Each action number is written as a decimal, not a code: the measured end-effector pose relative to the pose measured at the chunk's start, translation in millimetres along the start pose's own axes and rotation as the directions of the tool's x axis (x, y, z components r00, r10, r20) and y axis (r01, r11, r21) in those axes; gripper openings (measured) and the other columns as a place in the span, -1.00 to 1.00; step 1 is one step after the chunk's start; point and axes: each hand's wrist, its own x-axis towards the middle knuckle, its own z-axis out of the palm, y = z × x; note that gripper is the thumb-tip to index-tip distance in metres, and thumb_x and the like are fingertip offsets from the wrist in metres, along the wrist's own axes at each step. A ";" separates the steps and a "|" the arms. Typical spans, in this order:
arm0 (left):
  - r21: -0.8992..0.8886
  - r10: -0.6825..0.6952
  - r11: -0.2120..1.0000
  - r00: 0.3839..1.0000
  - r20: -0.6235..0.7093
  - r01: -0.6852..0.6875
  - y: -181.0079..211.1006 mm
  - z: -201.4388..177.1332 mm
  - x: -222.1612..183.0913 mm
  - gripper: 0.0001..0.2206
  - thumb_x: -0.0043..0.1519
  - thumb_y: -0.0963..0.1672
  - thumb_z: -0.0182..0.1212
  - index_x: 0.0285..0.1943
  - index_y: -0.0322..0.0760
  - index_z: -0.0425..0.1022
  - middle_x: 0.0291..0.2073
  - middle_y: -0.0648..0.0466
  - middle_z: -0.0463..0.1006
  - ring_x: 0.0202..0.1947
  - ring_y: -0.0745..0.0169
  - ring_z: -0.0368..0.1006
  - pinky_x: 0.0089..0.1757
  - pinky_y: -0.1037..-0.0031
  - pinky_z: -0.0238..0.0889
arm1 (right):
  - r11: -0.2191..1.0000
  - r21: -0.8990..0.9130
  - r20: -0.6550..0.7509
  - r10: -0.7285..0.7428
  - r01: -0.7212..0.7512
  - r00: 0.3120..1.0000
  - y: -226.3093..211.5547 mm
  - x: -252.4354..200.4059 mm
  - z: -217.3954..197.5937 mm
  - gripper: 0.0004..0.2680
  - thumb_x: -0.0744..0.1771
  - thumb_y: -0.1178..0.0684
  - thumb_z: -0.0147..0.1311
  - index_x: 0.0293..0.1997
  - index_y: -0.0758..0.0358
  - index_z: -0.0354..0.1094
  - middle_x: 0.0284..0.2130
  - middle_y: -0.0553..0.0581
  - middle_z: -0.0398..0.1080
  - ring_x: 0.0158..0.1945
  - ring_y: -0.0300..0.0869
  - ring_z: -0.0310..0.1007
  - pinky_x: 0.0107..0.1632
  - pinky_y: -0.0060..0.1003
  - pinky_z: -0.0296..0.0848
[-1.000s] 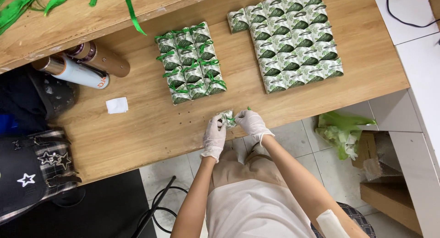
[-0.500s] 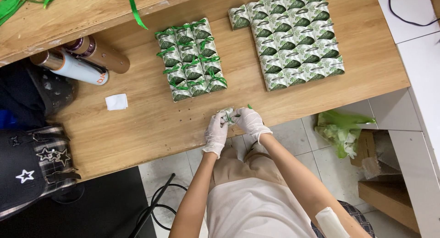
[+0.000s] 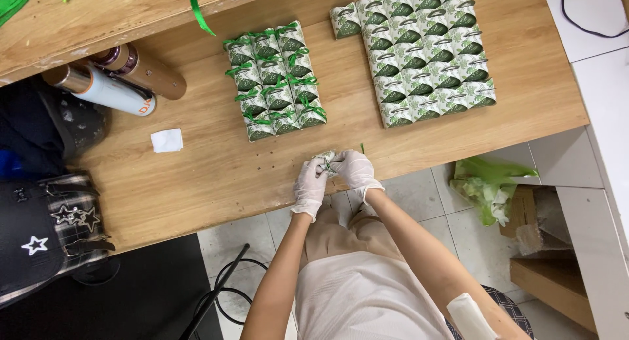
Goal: The person is packaging small items by wrapping them and tying them with green ribbons.
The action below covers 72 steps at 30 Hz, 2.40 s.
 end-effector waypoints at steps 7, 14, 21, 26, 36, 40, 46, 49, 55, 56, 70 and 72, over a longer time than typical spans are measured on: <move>-0.023 -0.013 1.000 1.000 0.016 0.013 0.2 -1.0 -0.6 -0.72 0.11 -0.19 0.39 -0.02 -0.08 0.51 -0.32 0.12 0.51 -0.32 0.21 0.50 -0.23 0.35 0.36 | 0.998 0.037 -0.024 0.046 -0.045 0.999 -6.8 2.1 0.3 -0.78 0.19 -0.14 0.36 -0.34 0.16 0.56 -0.44 0.25 0.54 -0.29 0.06 0.57 -0.12 -0.13 0.49; -0.067 -0.013 0.998 1.000 -0.018 0.011 -7.0 1.1 1.1 -0.74 0.12 -0.20 0.38 -0.02 -0.12 0.55 -0.27 0.08 0.51 -0.29 0.20 0.49 -0.20 0.37 0.38 | 0.973 0.185 0.066 0.127 -0.138 0.990 4.8 7.5 4.8 -0.77 0.19 -0.10 0.37 -0.36 0.25 0.54 -0.48 0.20 0.53 -0.36 -0.06 0.55 -0.16 -0.21 0.49; -0.208 0.018 0.978 1.000 -0.012 -0.020 -17.3 8.0 3.6 -0.80 0.18 -0.23 0.30 -0.03 -0.22 0.55 -0.23 0.05 0.51 -0.28 0.24 0.52 -0.19 0.42 0.41 | 0.935 0.346 0.070 0.058 -0.079 0.996 30.1 20.8 16.6 -0.80 0.24 -0.04 0.33 -0.26 0.28 0.56 -0.45 0.17 0.56 -0.36 -0.19 0.54 -0.18 -0.29 0.48; -0.186 -0.006 0.982 1.000 0.006 0.007 -10.4 3.2 1.3 -0.79 0.17 -0.22 0.33 -0.02 -0.20 0.56 -0.25 0.06 0.50 -0.30 0.24 0.50 -0.20 0.42 0.40 | 0.940 0.329 0.078 0.066 -0.088 0.995 22.2 12.3 2.6 -0.81 0.20 -0.02 0.37 -0.29 0.28 0.58 -0.45 0.17 0.57 -0.37 -0.18 0.54 -0.18 -0.29 0.48; -0.204 0.042 0.978 0.999 0.002 -0.041 -20.4 7.9 2.2 -0.72 0.12 -0.23 0.37 0.01 -0.20 0.54 -0.22 0.06 0.49 -0.31 0.26 0.50 -0.19 0.42 0.40 | 0.953 0.283 0.068 0.088 -0.103 0.994 2.3 -3.5 -7.9 -0.77 0.17 -0.06 0.41 -0.34 0.26 0.56 -0.47 0.17 0.57 -0.37 -0.16 0.56 -0.19 -0.28 0.49; -0.144 0.008 0.990 1.000 0.024 -0.004 -20.8 8.6 4.4 -0.76 0.14 -0.22 0.37 -0.02 -0.20 0.55 -0.26 0.06 0.48 -0.33 0.25 0.49 -0.22 0.42 0.40 | 0.955 0.264 0.066 0.122 -0.135 0.990 -1.7 -1.7 -7.8 -0.77 0.16 -0.07 0.41 -0.33 0.25 0.55 -0.47 0.17 0.57 -0.37 -0.14 0.56 -0.18 -0.26 0.49; -0.103 0.057 0.993 0.998 -0.033 -0.060 -21.0 5.7 5.2 -0.91 0.18 -0.17 0.35 -0.22 -0.21 0.54 -0.28 0.02 0.48 -0.33 0.13 0.52 -0.22 0.35 0.40 | 0.977 0.194 0.093 0.072 -0.089 0.993 6.5 2.0 -10.8 -0.73 0.19 -0.11 0.37 -0.22 0.26 0.54 -0.42 0.22 0.56 -0.32 -0.08 0.56 -0.12 -0.24 0.48; -0.043 0.072 0.996 0.997 -0.026 -0.073 -12.8 -7.7 4.1 -0.93 0.26 -0.14 0.25 -0.20 -0.20 0.48 -0.23 -0.01 0.46 -0.26 0.03 0.49 -0.18 0.25 0.35 | 0.963 0.261 0.160 0.026 -0.068 0.987 9.9 -1.6 -28.2 -0.75 0.23 -0.09 0.32 -0.15 0.22 0.55 -0.37 0.18 0.58 -0.25 -0.15 0.57 -0.09 -0.28 0.47; 0.005 0.174 0.985 0.983 -0.052 -0.174 -64.1 -25.3 13.3 -0.86 0.36 -0.12 0.12 -0.06 -0.32 0.37 -0.12 -0.10 0.39 -0.07 -0.05 0.38 -0.05 0.16 0.27 | 0.931 0.363 0.217 -0.135 0.049 0.967 65.2 21.5 -39.3 -0.80 0.28 0.04 0.24 -0.06 0.24 0.56 -0.21 0.06 0.59 -0.15 -0.25 0.55 -0.03 -0.35 0.46; -0.191 -0.059 0.979 0.995 0.079 0.073 -65.2 -32.4 17.0 -0.85 0.35 -0.11 0.07 -0.09 -0.31 0.39 -0.09 -0.09 0.40 -0.10 -0.03 0.39 -0.06 0.20 0.30 | 0.927 0.374 0.263 -0.115 0.009 0.958 60.8 15.6 -51.6 -0.79 0.28 0.04 0.24 -0.04 0.24 0.56 -0.23 0.06 0.60 -0.16 -0.23 0.55 -0.03 -0.35 0.47; -0.895 -0.248 0.066 0.876 0.414 0.442 -74.7 -49.9 52.5 -0.88 0.30 -0.13 0.16 -0.21 -0.31 0.47 -0.25 -0.04 0.61 -0.09 0.06 0.53 0.10 0.27 0.35 | 0.752 0.570 0.444 0.059 -0.332 0.894 93.9 0.5 -87.8 -0.83 0.32 0.08 0.19 -0.04 0.29 0.54 -0.36 0.00 0.55 -0.42 -0.34 0.27 -0.34 -0.48 0.28; -0.908 -0.205 0.040 0.893 0.401 0.417 -58.2 -59.0 51.8 -0.86 0.29 -0.14 0.20 -0.30 -0.30 0.45 -0.33 -0.02 0.59 -0.16 0.00 0.57 0.07 0.26 0.37 | 0.595 0.712 0.477 -0.021 -0.373 0.879 114.0 4.8 -80.1 -0.83 0.36 0.12 0.16 0.02 0.32 0.53 -0.35 -0.03 0.46 -0.36 -0.39 0.35 -0.29 -0.51 0.32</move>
